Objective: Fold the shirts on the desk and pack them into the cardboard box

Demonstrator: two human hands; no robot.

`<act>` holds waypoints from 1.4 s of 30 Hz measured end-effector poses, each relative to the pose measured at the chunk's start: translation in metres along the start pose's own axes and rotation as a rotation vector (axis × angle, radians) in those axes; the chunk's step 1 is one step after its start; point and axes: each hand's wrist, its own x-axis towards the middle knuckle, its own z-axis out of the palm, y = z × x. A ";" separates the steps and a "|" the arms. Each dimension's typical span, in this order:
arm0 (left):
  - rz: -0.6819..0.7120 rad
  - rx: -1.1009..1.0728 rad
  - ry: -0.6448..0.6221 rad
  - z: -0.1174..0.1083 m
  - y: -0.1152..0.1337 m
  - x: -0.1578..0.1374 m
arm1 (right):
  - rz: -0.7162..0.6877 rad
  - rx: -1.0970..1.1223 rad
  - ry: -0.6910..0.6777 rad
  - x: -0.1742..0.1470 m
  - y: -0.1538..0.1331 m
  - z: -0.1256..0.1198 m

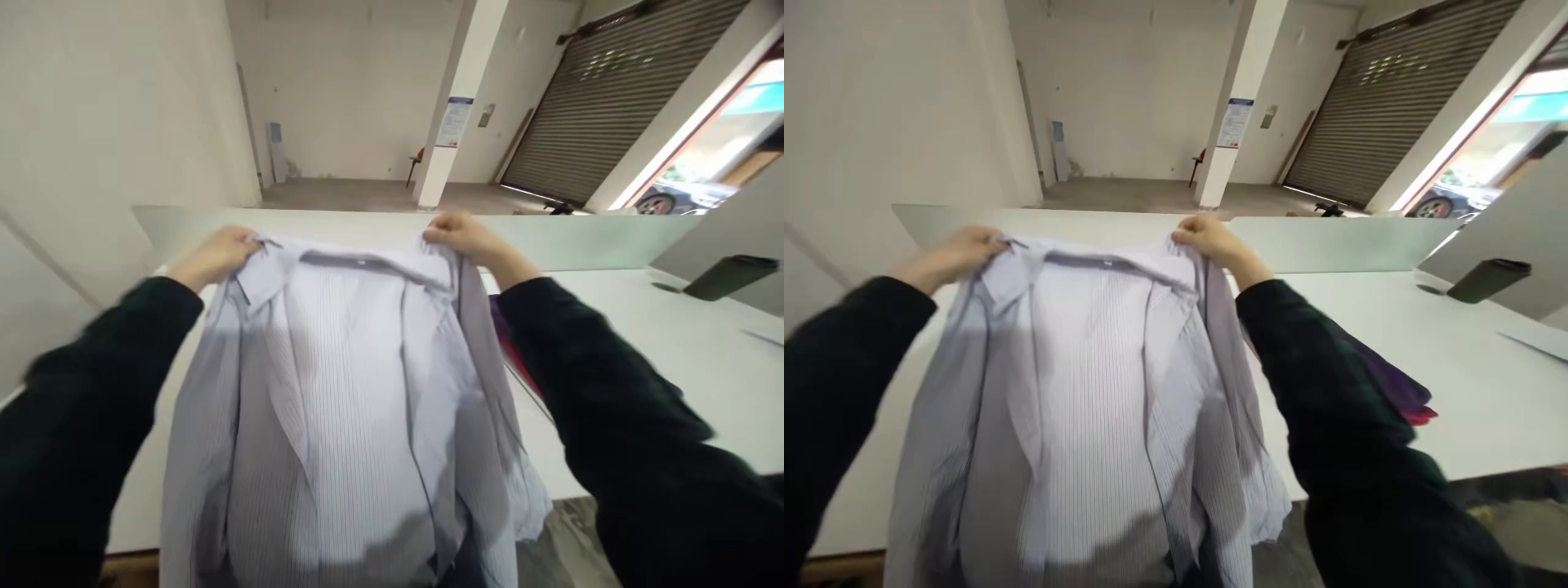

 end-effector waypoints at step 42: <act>-0.145 0.384 -0.088 0.101 -0.032 0.088 | 0.272 -0.428 -0.070 0.069 0.032 0.121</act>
